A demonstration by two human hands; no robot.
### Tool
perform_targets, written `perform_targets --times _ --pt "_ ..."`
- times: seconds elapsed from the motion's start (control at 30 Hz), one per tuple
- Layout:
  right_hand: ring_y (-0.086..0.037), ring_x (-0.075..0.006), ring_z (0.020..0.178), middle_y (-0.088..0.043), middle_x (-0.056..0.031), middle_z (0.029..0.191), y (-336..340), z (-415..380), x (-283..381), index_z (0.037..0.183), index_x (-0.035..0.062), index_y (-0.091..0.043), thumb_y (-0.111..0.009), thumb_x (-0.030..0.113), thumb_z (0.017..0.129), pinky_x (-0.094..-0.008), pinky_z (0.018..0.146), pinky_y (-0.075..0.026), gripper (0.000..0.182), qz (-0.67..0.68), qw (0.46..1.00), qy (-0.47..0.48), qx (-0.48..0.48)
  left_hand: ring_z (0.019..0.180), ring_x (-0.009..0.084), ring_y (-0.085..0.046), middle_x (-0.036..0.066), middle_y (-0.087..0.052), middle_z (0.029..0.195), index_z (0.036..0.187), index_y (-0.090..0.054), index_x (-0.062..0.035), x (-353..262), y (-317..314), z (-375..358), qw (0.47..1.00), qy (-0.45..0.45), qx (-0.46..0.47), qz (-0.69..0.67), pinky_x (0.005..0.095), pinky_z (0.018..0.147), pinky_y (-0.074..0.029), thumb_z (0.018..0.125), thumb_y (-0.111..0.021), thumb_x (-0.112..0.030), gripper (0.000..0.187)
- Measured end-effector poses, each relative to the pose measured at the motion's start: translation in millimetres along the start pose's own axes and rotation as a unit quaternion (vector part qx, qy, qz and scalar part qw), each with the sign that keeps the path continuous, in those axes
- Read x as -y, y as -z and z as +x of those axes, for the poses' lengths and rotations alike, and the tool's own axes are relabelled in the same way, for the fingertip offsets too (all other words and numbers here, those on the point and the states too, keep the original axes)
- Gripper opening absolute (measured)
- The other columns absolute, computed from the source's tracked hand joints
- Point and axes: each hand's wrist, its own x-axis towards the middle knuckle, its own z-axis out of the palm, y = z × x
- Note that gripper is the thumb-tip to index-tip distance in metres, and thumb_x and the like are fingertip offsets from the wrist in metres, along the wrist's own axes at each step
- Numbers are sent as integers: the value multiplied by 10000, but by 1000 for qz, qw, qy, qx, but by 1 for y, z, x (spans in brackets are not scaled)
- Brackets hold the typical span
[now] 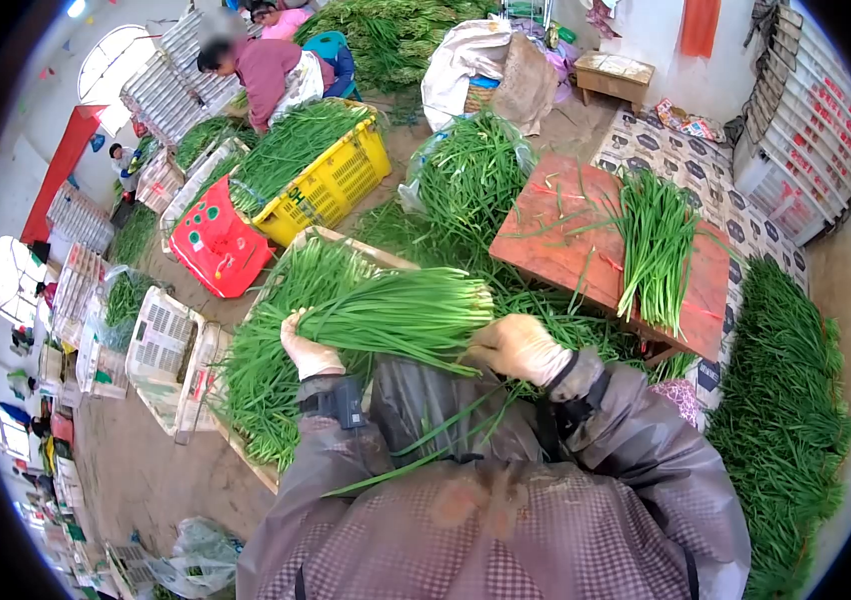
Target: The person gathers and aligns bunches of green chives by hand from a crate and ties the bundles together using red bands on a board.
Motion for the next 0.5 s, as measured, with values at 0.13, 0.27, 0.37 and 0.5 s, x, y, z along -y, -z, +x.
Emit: perform_targets --times 0.13,0.27,0.37,0.5 --pt "-677 -355 791 -688 -156 762 31 -24 -65 788 65 -715 -636 312 787 -457 704 -534 259 -203 939 -179 210 817 241 -614 50 -650 853 830 -611 -100 0 12 -2 999 29 -16 14 416 812 -515 782 -571 -224 139" --pt "-583 -354 1150 -577 -227 1280 31 -37 -60 1396 51 -457 -720 489 754 -421 968 -461 820 -68 976 -106 176 841 262 -619 52 -652 867 816 -617 -105 7 19 6 999 46 -2 9 440 825 -514 771 -577 -236 144" --pt "-603 -358 1113 -613 -234 1224 -1 -18 -28 1340 47 -522 -670 407 821 -391 942 -474 648 155 981 -59 104 883 270 -623 45 -655 889 826 -625 -111 6 16 2 998 61 -5 22 451 840 -513 753 -578 -240 156" --pt "-644 -358 896 -680 -160 951 -18 -5 -26 1014 93 -679 -568 293 880 -431 810 -506 266 106 990 -30 85 881 275 -624 48 -657 886 826 -624 -111 6 21 6 998 63 -21 20 464 846 -515 743 -572 -249 169"
